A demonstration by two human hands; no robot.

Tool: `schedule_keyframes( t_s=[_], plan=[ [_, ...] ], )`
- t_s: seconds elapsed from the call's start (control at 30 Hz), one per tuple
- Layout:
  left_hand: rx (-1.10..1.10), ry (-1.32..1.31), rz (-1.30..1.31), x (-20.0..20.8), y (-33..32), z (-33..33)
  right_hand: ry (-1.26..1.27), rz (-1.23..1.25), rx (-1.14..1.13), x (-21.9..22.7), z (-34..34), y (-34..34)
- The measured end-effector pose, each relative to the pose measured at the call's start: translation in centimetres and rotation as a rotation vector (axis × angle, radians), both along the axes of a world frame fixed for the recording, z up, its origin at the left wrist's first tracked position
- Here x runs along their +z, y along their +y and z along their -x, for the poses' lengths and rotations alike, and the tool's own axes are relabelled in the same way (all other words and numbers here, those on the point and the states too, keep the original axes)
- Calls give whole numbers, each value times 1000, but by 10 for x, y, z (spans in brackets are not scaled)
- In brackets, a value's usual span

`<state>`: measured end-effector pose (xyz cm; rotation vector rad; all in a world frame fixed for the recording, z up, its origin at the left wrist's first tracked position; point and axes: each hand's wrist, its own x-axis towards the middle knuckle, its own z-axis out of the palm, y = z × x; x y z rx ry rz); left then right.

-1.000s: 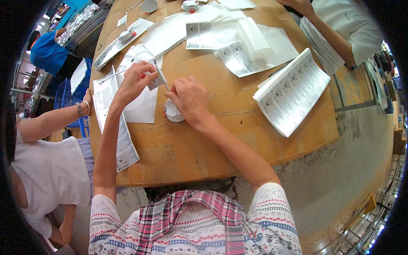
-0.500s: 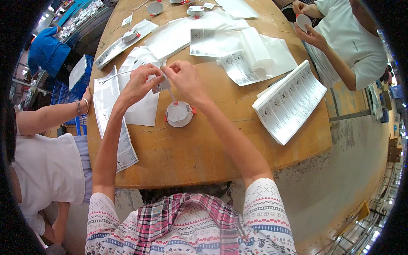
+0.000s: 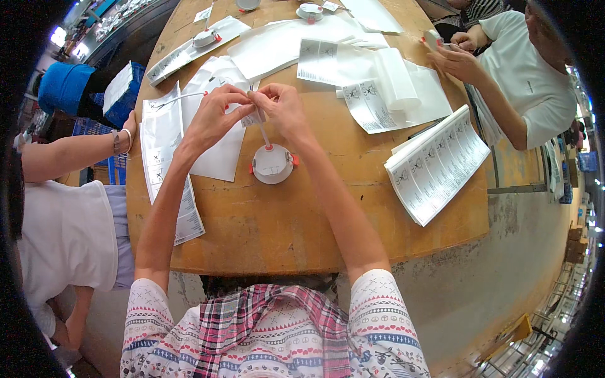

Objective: The person assembles small lighting components by hand, attaching labels or square plastic sheets to circular bases with wiring strips.

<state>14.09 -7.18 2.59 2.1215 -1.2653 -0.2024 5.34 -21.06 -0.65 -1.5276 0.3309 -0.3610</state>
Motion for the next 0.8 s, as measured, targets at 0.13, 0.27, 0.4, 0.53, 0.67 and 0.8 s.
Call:
schedule_keyframes(
  t_s=[0.13,0.27,0.4,0.53,0.67,0.8],
  plan=[
    [124,57,95,2,8,-6,17,36,-8,3,3,1],
    [212,428,146,0,17,-13,27,30,-18,2,5,-2],
    [214,748,46,-17,21,-2,30,21,9,0,6,-6],
    [242,916,151,-26,18,6,42,-51,21,-1,7,-5],
    [271,944,153,-27,15,12,49,-62,23,-4,7,-9],
    [317,980,237,-29,15,14,28,-38,21,-3,6,-10]
  ],
)
